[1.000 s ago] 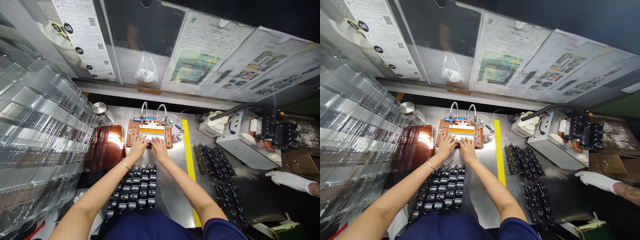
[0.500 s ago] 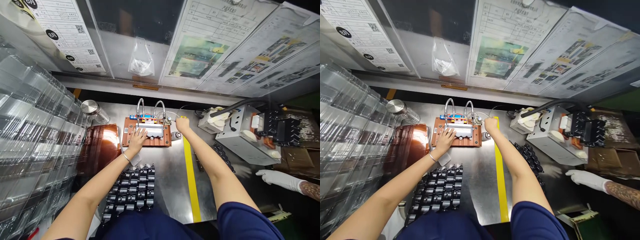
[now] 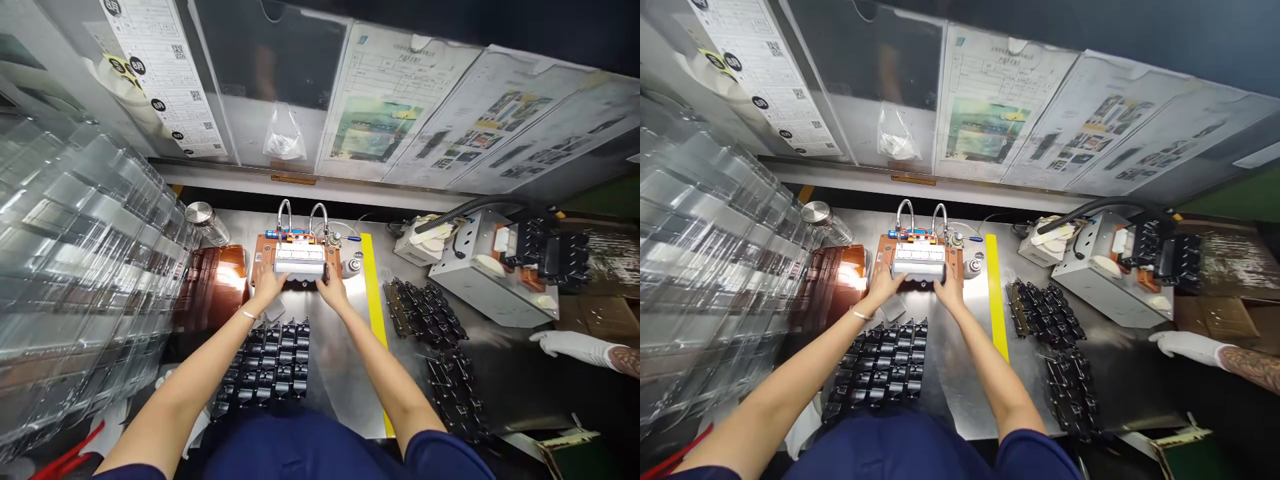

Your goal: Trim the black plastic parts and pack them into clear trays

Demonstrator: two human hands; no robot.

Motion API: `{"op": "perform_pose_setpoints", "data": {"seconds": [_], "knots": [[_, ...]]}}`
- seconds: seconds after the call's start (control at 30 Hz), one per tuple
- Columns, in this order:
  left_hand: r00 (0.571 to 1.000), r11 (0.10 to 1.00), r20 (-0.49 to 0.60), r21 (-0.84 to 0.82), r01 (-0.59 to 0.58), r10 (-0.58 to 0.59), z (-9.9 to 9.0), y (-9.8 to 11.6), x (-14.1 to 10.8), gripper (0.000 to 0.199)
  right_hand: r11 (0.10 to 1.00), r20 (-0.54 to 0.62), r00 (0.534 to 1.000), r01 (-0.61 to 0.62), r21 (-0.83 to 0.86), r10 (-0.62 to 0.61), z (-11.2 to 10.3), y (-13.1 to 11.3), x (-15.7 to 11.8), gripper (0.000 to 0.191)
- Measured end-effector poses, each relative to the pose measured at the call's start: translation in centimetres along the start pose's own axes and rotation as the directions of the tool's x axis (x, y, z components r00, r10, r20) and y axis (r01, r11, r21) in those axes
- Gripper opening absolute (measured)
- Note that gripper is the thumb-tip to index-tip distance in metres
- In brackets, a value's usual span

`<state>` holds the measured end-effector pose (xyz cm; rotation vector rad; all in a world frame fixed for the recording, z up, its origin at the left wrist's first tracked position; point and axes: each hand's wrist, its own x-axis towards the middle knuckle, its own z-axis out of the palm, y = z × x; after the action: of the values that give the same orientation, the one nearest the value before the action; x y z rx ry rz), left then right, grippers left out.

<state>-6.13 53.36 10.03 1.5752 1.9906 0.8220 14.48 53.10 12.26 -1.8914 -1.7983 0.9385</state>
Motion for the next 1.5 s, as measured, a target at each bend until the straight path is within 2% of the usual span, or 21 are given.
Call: {"op": "perform_pose_setpoints", "data": {"seconds": [0.13,0.23,0.4,0.47,0.53,0.57,0.6,0.63,0.7,0.77,0.8,0.87,0.93,1.0,1.03,1.1,1.2,1.27,1.33,1.43,1.5], "knots": [[0.987,0.984,-0.031,-0.069,-0.162,0.16,-3.6,-0.1,-7.4,0.039,0.985,0.007,0.999,0.047,0.168,-0.049,-0.1,0.7,-6.3,0.049],[0.94,0.933,-0.027,-0.113,-0.342,0.341,-6.1,-0.2,-11.9,0.023,0.97,0.021,0.997,0.062,0.234,-0.069,-0.3,0.3,-9.8,0.04],[0.841,0.834,-0.025,-0.119,-0.539,0.54,-8.7,0.6,-14.8,0.012,0.956,0.148,0.979,0.097,0.277,-0.142,1.2,-4.9,-15.4,0.03],[0.806,0.802,-0.046,-0.083,-0.591,0.59,-10.1,0.9,-15.4,0.012,0.903,0.324,0.899,0.15,0.402,-0.293,1.5,-7.5,-17.7,0.03],[0.773,0.775,-0.09,-0.022,-0.632,0.628,-12.7,1.0,-16.0,0.015,0.807,0.486,0.763,0.079,0.586,-0.427,1.1,-9.2,-19.0,0.034],[0.76,0.767,-0.125,0.018,-0.642,0.638,-14.5,0.9,-16.3,0.02,0.758,0.517,0.72,0.021,0.652,-0.464,0.8,-9.7,-19.1,0.035],[0.747,0.764,-0.174,0.059,-0.643,0.642,-16.8,0.8,-16.7,0.026,0.726,0.512,0.72,-0.017,0.687,-0.468,0.4,-9.9,-18.9,0.036],[0.729,0.766,-0.244,0.12,-0.632,0.639,-19.4,0.8,-17.1,0.034,0.721,0.481,0.753,-0.014,0.693,-0.448,0.2,-10.0,-18.2,0.036],[0.641,0.781,-0.45,0.288,-0.554,0.621,-25.3,0.7,-17.9,0.051,0.819,0.38,0.84,0.123,0.56,-0.386,0.4,-10.0,-16.2,0.034],[0.382,0.771,-0.67,0.571,-0.283,0.637,-31.4,1.0,-18.6,0.068,0.912,0.308,0.874,0.292,0.288,-0.377,1.9,-10.4,-14.0,0.032],[0.287,0.762,-0.711,0.633,-0.137,0.642,-34.2,1.0,-18.8,0.073,0.919,0.301,0.87,0.356,0.166,-0.391,3.1,-10.9,-13.1,0.032],[0.298,0.735,-0.707,0.678,0.027,0.641,-38.9,0.9,-18.7,0.072,0.894,0.328,0.841,0.447,0.029,-0.431,6.0,-12.3,-11.7,0.034],[0.49,0.774,-0.731,0.612,0.164,0.475,-41.9,0.3,-18.1,0.059,0.858,0.361,0.809,0.512,-0.045,-0.464,9.3,-14.1,-10.9,0.041],[0.66,0.814,-0.701,0.532,0.234,0.269,-42.8,-0.5,-17.4,0.044,0.814,0.399,0.782,0.566,-0.131,-0.48,12.4,-15.7,-10.5,0.052],[0.712,0.83,-0.669,0.509,0.227,0.215,-42.6,-0.8,-17.1,0.039,0.791,0.421,0.769,0.587,-0.17,-0.48,13.8,-16.2,-10.3,0.06],[0.757,0.866,-0.616,0.479,0.142,0.217,-40.9,-1.1,-17.0,0.037,0.748,0.47,0.75,0.617,-0.244,-0.465,16.1,-16.7,-10.0,0.071],[0.792,0.952,-0.575,0.305,-0.027,0.207,-36.0,-1.4,-17.8,0.037,0.698,0.525,0.74,0.633,-0.334,-0.42,17.9,-16.2,-9.7,0.056],[0.931,0.993,-0.358,0.109,-0.04,0.077,-32.0,-2.3,-18.3,0.031,0.675,0.546,0.736,0.639,-0.368,-0.4,18.3,-15.5,-9.4,0.043],[0.986,0.997,-0.155,0.021,0.072,-0.068,-28.1,-4.3,-17.9,0.028,0.661,0.55,0.738,0.641,-0.39,-0.392,18.3,-15.0,-9.1,0.044],[0.968,0.969,-0.026,-0.016,0.248,-0.248,-23.3,-8.1,-15.6,0.026,0.647,0.542,0.747,0.637,-0.419,-0.384,18.4,-14.7,-8.5,0.069],[0.941,0.94,0.006,-0.032,0.338,-0.338,-21.0,-10.3,-13.5,0.028,0.644,0.543,0.748,0.637,-0.425,-0.382,18.5,-14.8,-8.1,0.071]]}}
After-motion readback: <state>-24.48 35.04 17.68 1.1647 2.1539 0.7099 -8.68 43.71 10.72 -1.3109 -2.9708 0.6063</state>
